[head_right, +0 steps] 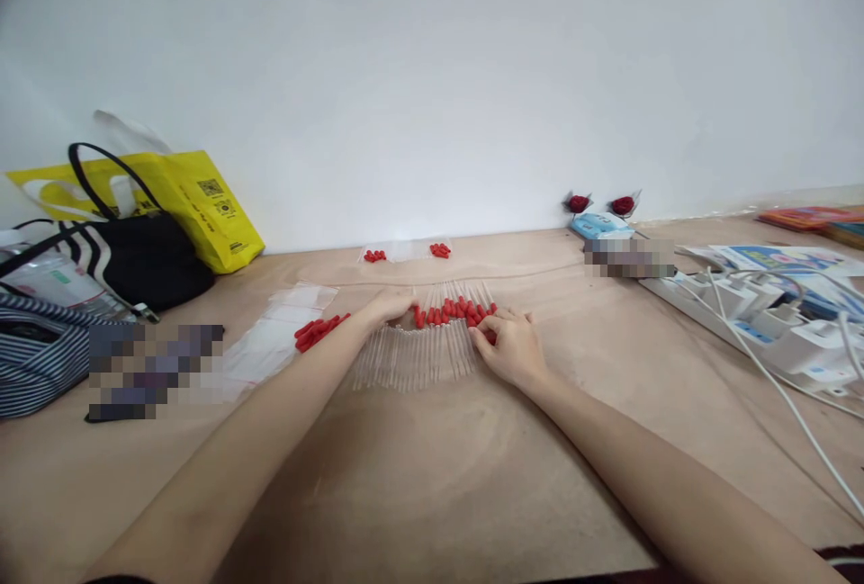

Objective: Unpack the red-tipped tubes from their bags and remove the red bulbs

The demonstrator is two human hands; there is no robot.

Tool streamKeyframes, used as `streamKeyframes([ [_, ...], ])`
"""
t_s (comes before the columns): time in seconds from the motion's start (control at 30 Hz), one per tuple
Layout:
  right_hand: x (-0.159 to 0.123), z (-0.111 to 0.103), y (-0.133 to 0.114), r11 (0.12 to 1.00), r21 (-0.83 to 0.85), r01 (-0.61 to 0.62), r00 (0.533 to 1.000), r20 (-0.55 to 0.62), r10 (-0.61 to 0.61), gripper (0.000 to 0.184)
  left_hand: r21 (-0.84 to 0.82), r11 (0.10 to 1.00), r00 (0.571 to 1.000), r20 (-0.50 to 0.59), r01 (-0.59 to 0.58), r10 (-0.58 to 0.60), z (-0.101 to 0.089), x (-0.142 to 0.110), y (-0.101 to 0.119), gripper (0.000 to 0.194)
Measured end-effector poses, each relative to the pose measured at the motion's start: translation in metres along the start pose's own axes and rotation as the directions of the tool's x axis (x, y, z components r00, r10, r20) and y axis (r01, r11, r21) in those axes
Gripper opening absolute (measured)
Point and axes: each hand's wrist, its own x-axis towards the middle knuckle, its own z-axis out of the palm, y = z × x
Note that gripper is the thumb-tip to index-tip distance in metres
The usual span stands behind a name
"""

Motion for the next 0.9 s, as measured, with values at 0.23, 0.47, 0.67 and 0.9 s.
streamKeyframes([
  [0.23,-0.004,-0.003,-0.029,0.979,0.202,0.021,1.0,-0.026,-0.016,0.028,-0.087,0.973,0.951,-0.248,-0.213,0.185,-0.003,-0.063,-0.01,0.034],
  [0.47,-0.002,0.007,-0.079,0.892,0.452,0.003,0.987,0.141,-0.074,0.025,-0.216,0.858,0.808,-0.5,-0.465,0.312,0.031,-0.106,-0.025,0.024],
  [0.67,-0.005,0.004,-0.055,0.963,0.174,0.204,0.979,-0.051,-0.198,0.02,0.245,0.882,0.489,-0.757,-0.402,0.433,0.031,-0.11,-0.05,0.026],
  [0.9,-0.011,0.01,-0.041,0.891,0.013,0.453,0.887,-0.103,-0.449,0.019,0.788,0.418,0.301,-0.306,-0.451,0.903,0.028,-0.109,-0.055,0.021],
])
